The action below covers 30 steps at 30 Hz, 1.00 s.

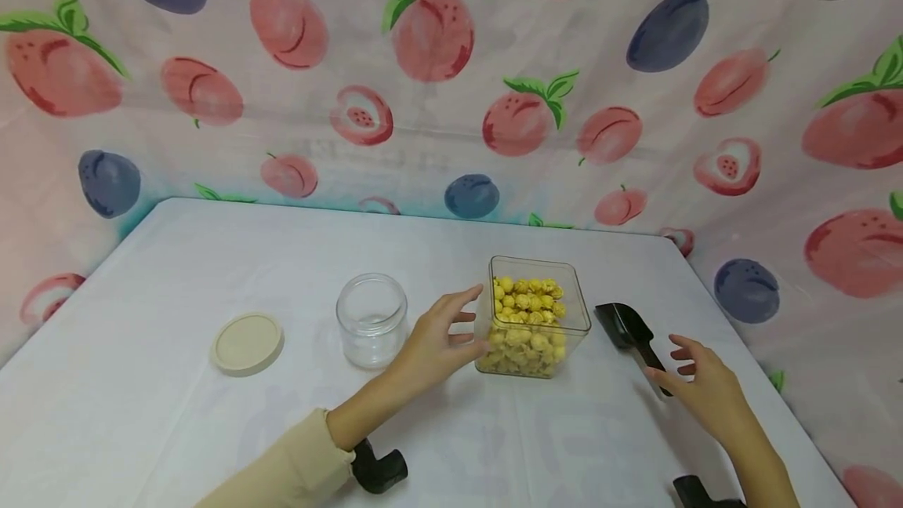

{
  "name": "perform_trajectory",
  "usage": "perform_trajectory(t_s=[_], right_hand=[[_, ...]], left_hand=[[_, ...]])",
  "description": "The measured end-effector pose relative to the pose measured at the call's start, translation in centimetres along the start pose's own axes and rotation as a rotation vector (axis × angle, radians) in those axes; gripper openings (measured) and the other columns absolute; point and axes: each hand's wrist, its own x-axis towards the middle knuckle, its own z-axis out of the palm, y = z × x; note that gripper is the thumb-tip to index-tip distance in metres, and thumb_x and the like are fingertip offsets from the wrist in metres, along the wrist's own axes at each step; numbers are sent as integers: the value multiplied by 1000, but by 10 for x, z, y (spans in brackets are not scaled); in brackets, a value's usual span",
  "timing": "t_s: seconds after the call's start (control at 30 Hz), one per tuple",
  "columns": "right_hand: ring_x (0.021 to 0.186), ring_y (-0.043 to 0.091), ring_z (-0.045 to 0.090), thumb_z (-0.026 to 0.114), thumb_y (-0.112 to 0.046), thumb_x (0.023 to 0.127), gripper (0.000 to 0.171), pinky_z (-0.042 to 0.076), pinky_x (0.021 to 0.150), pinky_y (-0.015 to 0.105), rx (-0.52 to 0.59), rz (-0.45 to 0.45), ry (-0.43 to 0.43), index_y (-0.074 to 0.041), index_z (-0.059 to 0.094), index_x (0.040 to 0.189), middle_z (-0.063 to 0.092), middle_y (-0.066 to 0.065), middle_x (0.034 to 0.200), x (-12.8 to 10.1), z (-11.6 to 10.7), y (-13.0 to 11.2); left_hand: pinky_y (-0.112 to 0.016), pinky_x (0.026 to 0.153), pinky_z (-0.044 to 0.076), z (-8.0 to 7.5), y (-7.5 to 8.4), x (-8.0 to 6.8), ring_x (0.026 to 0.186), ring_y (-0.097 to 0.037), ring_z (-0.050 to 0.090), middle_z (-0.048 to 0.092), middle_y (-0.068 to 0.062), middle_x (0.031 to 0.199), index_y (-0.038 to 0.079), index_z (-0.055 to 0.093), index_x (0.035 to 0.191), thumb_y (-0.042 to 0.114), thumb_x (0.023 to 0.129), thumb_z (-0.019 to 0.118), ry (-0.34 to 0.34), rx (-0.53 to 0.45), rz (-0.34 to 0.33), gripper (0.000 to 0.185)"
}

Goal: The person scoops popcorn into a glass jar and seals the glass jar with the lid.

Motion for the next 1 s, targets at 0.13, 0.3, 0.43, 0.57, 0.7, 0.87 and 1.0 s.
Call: perform_trajectory(t_s=[0.13, 0.3, 0.43, 0.57, 0.7, 0.87, 1.0], right_hand=[[100, 44, 56, 64, -39, 86, 76, 52, 73, 46, -8, 24, -50, 13, 34, 132, 53, 33, 114, 2, 1, 9], [97, 40, 56, 64, -44, 84, 78, 51, 74, 45, 3, 89, -128, 13, 36, 130, 55, 31, 109, 3, 4, 15], [92, 35, 56, 64, -44, 84, 76, 50, 70, 42, 10, 95, -145, 13, 39, 127, 56, 29, 104, 2, 6, 18], [82, 27, 57, 65, -45, 84, 74, 49, 65, 35, 9, 91, -138, 14, 42, 122, 59, 22, 93, 1, 8, 19], [76, 22, 54, 66, -44, 83, 71, 46, 62, 31, 9, 100, -137, 14, 45, 118, 58, 16, 87, 2, 10, 20], [79, 26, 56, 65, -40, 85, 64, 48, 64, 36, 5, 84, -131, 14, 47, 114, 59, 19, 89, 2, 11, 19], [79, 26, 55, 65, -39, 85, 63, 48, 63, 36, 8, 95, -121, 14, 46, 114, 58, 19, 89, 2, 10, 17]], left_hand=[[-26, 82, 54, 4, -2, 1, 118, -30, 52, 43, -13, 137, 12, 37, 142, 10, 82, 70, 17, -9, -24, 69], [-30, 81, 55, 7, -5, 1, 116, -33, 53, 43, -15, 137, 11, 37, 142, 15, 82, 71, 34, 7, -28, 68], [-30, 77, 55, 11, -9, 2, 114, -34, 54, 45, -15, 137, 11, 38, 142, 18, 83, 70, 37, 22, -23, 67], [-30, 76, 56, 14, -11, 3, 112, -34, 55, 46, -15, 135, 12, 39, 141, 18, 85, 69, 40, 19, -18, 64], [-31, 77, 55, 16, -11, 2, 111, -32, 56, 47, -14, 133, 12, 39, 141, 19, 86, 68, 45, 24, -12, 63], [-31, 78, 55, 15, -9, 1, 111, -30, 56, 47, -12, 133, 13, 38, 141, 18, 86, 67, 44, 17, -22, 63], [-31, 79, 55, 15, -10, 1, 111, -30, 56, 47, -12, 133, 13, 38, 141, 18, 86, 67, 42, 14, -23, 63]])
